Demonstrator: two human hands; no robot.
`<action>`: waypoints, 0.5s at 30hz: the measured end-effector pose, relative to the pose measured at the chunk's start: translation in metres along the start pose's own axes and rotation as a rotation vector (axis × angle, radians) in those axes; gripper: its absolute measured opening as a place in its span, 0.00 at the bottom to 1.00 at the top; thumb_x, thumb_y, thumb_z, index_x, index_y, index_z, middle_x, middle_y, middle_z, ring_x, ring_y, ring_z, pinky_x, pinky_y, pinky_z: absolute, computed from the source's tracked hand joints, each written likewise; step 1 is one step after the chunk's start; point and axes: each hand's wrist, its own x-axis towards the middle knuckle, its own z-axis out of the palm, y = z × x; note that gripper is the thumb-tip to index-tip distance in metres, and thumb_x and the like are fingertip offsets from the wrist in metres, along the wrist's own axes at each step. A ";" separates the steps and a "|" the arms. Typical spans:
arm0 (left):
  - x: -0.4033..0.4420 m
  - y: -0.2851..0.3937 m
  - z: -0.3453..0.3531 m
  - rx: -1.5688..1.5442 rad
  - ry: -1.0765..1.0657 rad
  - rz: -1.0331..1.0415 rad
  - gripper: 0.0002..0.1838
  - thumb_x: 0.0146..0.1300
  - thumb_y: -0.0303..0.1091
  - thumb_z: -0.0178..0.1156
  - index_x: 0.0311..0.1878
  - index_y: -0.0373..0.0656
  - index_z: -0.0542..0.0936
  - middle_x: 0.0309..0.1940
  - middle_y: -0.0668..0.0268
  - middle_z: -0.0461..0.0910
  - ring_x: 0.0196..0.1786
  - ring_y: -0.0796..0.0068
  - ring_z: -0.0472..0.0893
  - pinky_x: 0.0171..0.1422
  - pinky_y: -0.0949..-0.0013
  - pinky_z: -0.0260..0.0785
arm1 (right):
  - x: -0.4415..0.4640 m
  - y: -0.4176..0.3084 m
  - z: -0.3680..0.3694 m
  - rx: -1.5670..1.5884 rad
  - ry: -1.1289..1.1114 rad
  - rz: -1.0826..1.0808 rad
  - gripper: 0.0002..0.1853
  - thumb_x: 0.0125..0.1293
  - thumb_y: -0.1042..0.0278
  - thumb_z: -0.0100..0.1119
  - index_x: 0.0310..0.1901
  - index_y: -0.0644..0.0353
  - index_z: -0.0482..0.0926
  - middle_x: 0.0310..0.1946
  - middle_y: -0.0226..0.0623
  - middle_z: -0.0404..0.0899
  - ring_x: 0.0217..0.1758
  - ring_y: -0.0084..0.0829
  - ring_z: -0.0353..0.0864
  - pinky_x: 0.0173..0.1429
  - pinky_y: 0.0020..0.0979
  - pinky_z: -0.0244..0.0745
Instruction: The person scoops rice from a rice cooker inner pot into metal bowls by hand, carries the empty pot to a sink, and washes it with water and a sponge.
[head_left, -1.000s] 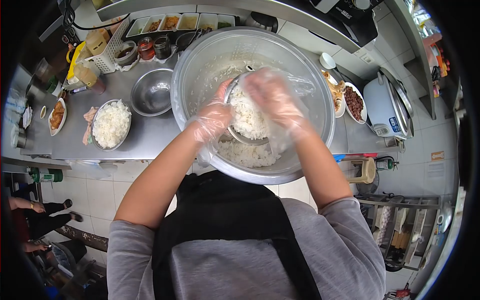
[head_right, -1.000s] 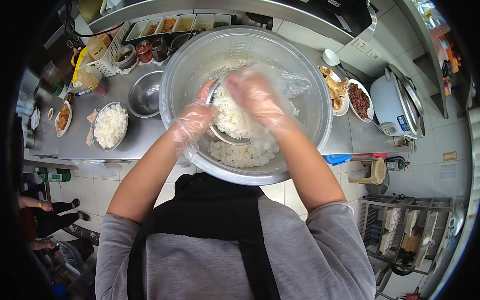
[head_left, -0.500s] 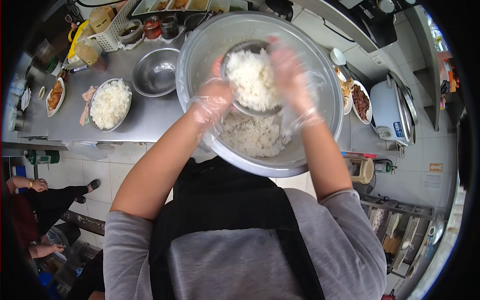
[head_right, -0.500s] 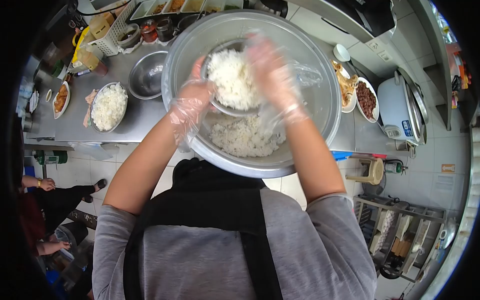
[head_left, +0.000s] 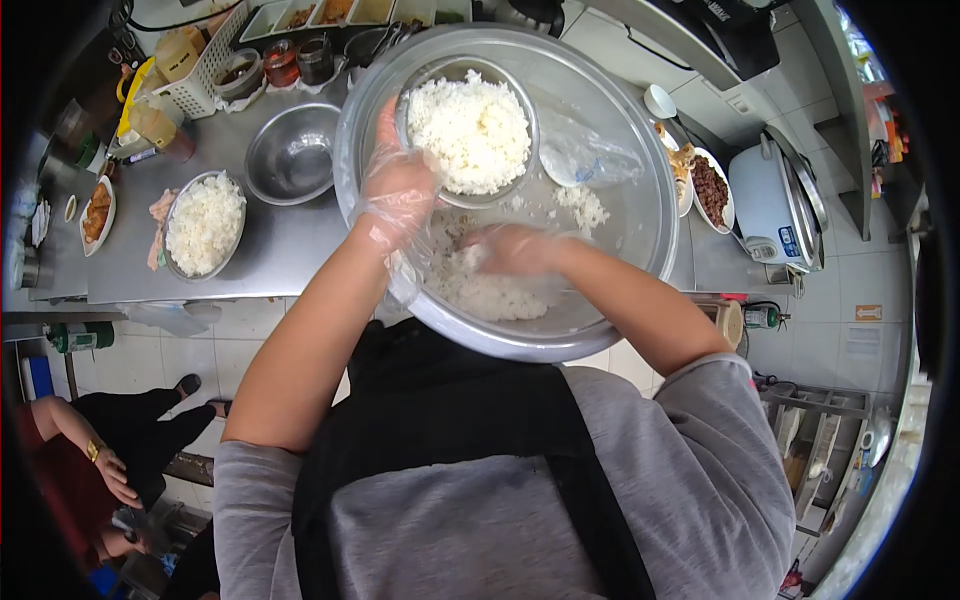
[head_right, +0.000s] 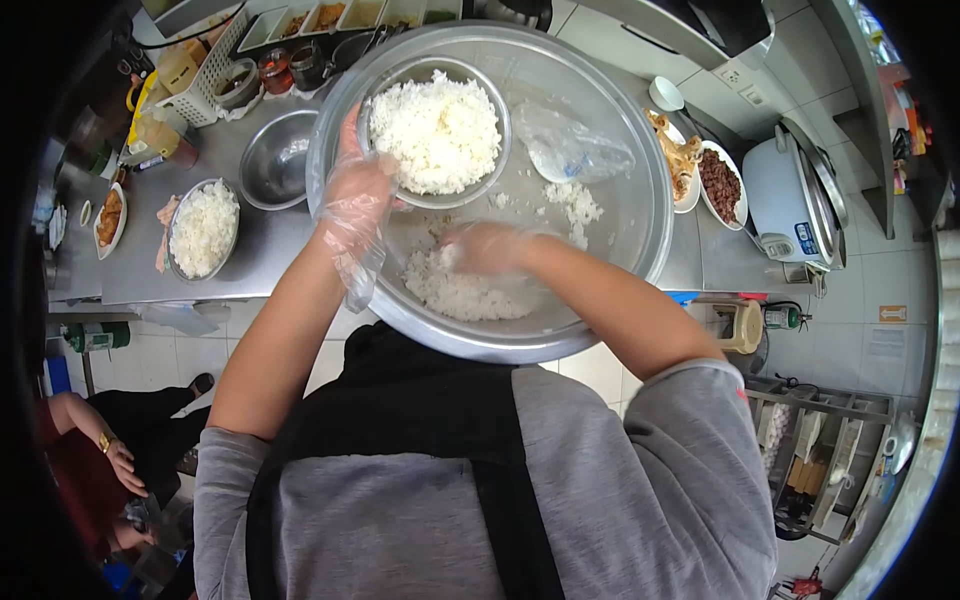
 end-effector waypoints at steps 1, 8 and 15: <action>0.000 -0.002 0.000 -0.059 -0.015 0.024 0.37 0.57 0.24 0.50 0.68 0.50 0.48 0.52 0.59 0.72 0.43 0.70 0.79 0.31 0.73 0.77 | -0.020 0.005 -0.017 0.105 -0.007 0.014 0.29 0.60 0.50 0.55 0.59 0.60 0.68 0.52 0.51 0.74 0.56 0.42 0.73 0.63 0.37 0.64; -0.003 -0.007 -0.005 -0.256 -0.168 -0.131 0.40 0.59 0.25 0.52 0.71 0.55 0.43 0.52 0.60 0.72 0.46 0.71 0.78 0.30 0.73 0.75 | -0.072 0.001 -0.052 0.584 0.659 -0.154 0.24 0.65 0.62 0.48 0.61 0.63 0.65 0.53 0.45 0.71 0.57 0.40 0.72 0.60 0.35 0.68; -0.002 0.005 0.013 -0.175 -0.310 -0.294 0.41 0.56 0.24 0.51 0.71 0.56 0.45 0.49 0.63 0.74 0.38 0.75 0.77 0.26 0.77 0.69 | 0.011 -0.012 -0.016 -0.299 1.557 -0.031 0.23 0.65 0.70 0.39 0.61 0.69 0.62 0.61 0.55 0.63 0.60 0.45 0.69 0.63 0.37 0.67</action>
